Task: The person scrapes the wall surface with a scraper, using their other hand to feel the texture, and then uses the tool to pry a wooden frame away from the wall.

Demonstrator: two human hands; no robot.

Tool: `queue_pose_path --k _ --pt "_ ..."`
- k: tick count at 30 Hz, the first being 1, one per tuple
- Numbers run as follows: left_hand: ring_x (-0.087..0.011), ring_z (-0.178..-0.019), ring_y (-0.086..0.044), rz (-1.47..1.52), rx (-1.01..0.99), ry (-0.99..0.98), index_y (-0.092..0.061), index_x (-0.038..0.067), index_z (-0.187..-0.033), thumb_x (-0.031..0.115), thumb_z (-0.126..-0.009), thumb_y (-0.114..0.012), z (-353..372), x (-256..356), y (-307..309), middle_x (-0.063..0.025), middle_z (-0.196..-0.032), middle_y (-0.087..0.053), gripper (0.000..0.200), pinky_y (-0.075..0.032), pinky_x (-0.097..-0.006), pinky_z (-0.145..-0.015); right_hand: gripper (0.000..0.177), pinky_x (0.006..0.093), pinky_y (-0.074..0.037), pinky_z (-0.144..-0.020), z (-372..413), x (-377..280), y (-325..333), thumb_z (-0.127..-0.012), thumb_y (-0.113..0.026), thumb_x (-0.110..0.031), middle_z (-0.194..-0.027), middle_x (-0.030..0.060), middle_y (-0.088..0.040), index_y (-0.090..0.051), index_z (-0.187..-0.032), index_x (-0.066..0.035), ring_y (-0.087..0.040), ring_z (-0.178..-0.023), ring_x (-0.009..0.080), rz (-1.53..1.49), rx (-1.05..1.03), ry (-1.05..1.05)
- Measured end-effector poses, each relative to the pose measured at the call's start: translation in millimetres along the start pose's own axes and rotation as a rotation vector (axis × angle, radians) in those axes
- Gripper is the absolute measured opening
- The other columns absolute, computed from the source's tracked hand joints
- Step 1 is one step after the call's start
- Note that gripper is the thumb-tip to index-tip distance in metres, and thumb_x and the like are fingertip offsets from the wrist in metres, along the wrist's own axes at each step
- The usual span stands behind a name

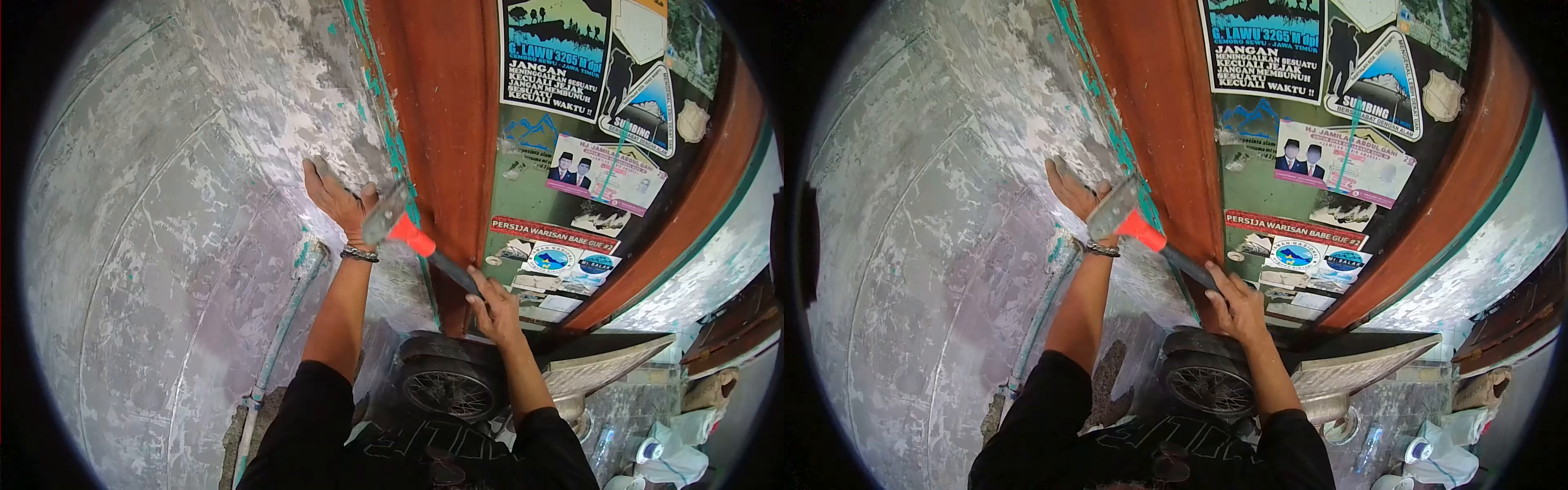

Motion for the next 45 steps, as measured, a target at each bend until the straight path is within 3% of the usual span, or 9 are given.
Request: queue_pose_path --k 2,9,14,27,33,35,38,43,45 --pt "-0.0426 -0.134 -0.028 -0.025 0.004 0.048 -0.032 -0.005 -0.143 0.069 -0.088 -0.04 0.7 1.6 2.0 -0.0306 -0.145 -0.029 0.093 -0.023 -0.0517 -0.11 0.049 0.0391 -0.048 -0.054 -8.5 -11.7 11.1 -0.086 -0.065 -0.02 -0.079 0.0134 -0.058 -0.056 -0.133 -0.015 -0.058 -0.058 0.0306 -0.011 0.093 0.05" --pt "-0.0432 -0.134 -0.028 -0.008 0.007 -0.006 -0.032 -0.004 -0.143 0.067 -0.088 -0.043 -4.8 3.3 6.6 -0.0304 -0.145 -0.029 0.091 -0.022 -0.0516 -0.11 0.044 0.0356 -0.047 -0.059 -4.3 -12.5 3.6 -0.088 -0.063 -0.019 -0.075 0.0147 -0.055 -0.057 -0.13 -0.008 -0.056 -0.062 0.0311 -0.035 0.055 0.018" --pt "-0.0436 -0.134 -0.029 -0.063 0.013 0.018 -0.033 -0.003 -0.143 0.067 -0.087 -0.044 -1.7 3.6 2.6 -0.03 -0.145 -0.03 0.09 -0.022 -0.052 -0.11 0.046 0.0392 -0.048 -0.056 -10.3 -18.0 10.5 -0.086 -0.064 -0.021 -0.077 0.0121 -0.057 -0.057 -0.131 -0.015 -0.058 -0.061 0.0317 -0.025 0.116 0.076" --pt "-0.0446 -0.134 -0.029 -0.072 -0.007 0.033 -0.031 -0.001 -0.144 0.069 -0.086 -0.043 -0.1 4.2 3.5 -0.0298 -0.146 -0.028 0.092 -0.02 -0.0543 -0.11 0.046 0.0392 -0.048 -0.055 -15.5 -19.8 16.8 -0.087 -0.063 -0.023 -0.078 0.0131 -0.058 -0.057 -0.132 -0.015 -0.059 -0.061 0.0325 0.0 0.127 0.078" --pt "-0.046 -0.133 -0.029 -0.061 -0.035 0.04 -0.027 -0.001 -0.145 0.061 -0.079 -0.062 -4.5 5.5 3.6 -0.0315 -0.146 -0.027 0.097 -0.021 -0.0548 -0.109 0.045 0.0399 -0.049 -0.057 -18.6 -18.9 14.7 -0.088 -0.063 -0.024 -0.08 0.0136 -0.059 -0.057 -0.132 -0.015 -0.06 -0.065 0.0335 -0.038 0.113 0.07" --pt "-0.0459 -0.134 -0.029 -0.091 -0.045 -0.016 -0.025 -0.003 -0.145 0.042 -0.076 -0.071 -5.0 12.5 5.9 -0.0323 -0.146 -0.026 0.094 -0.025 -0.0519 -0.11 0.045 0.0403 -0.049 -0.059 -25.4 -25.0 15.4 -0.088 -0.063 -0.024 -0.081 0.014 -0.06 -0.057 -0.131 -0.015 -0.06 -0.066 0.0341 -0.094 0.14 0.07" --pt "-0.0465 -0.132 -0.029 -0.043 -0.007 -0.012 -0.026 -0.002 -0.145 0.057 -0.076 -0.067 -2.9 7.2 3.9 -0.0319 -0.145 -0.028 0.099 -0.021 -0.0549 -0.108 0.044 0.0406 -0.049 -0.059 -25.9 -24.4 15.2 -0.088 -0.062 -0.023 -0.082 0.0144 -0.059 -0.057 -0.131 -0.015 -0.06 -0.066 0.0345 -0.096 0.144 0.072" --pt "-0.045 -0.134 -0.028 -0.031 -0.005 0.03 -0.027 -0.001 -0.146 0.058 -0.081 -0.06 -0.8 3.4 1.3 -0.0305 -0.147 -0.027 0.094 -0.02 -0.0537 -0.11 0.044 0.0407 -0.049 -0.058 -21.0 -32.8 9.3 -0.088 -0.062 -0.022 -0.082 0.015 -0.059 -0.056 -0.132 -0.015 -0.06 -0.067 0.0341 0.043 0.127 0.049" --pt "-0.0444 -0.135 -0.027 -0.021 -0.014 0.052 -0.027 0.0 -0.146 0.057 -0.083 -0.056 0.8 0.3 2.1 -0.0302 -0.147 -0.026 0.09 -0.019 -0.0532 -0.11 0.043 0.0376 -0.05 -0.07 -32.7 -38.0 8.7 -0.089 -0.061 -0.017 -0.088 0.0191 -0.062 -0.055 -0.131 -0.006 -0.062 -0.076 0.0348 -0.065 0.145 0.041"
Point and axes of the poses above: each hand's wrist, its own z-axis away from the middle knuckle, its own y-axis out of the back of the hand, x = y × z, the point moved 8 cm from there along -z, towards the middle knuckle
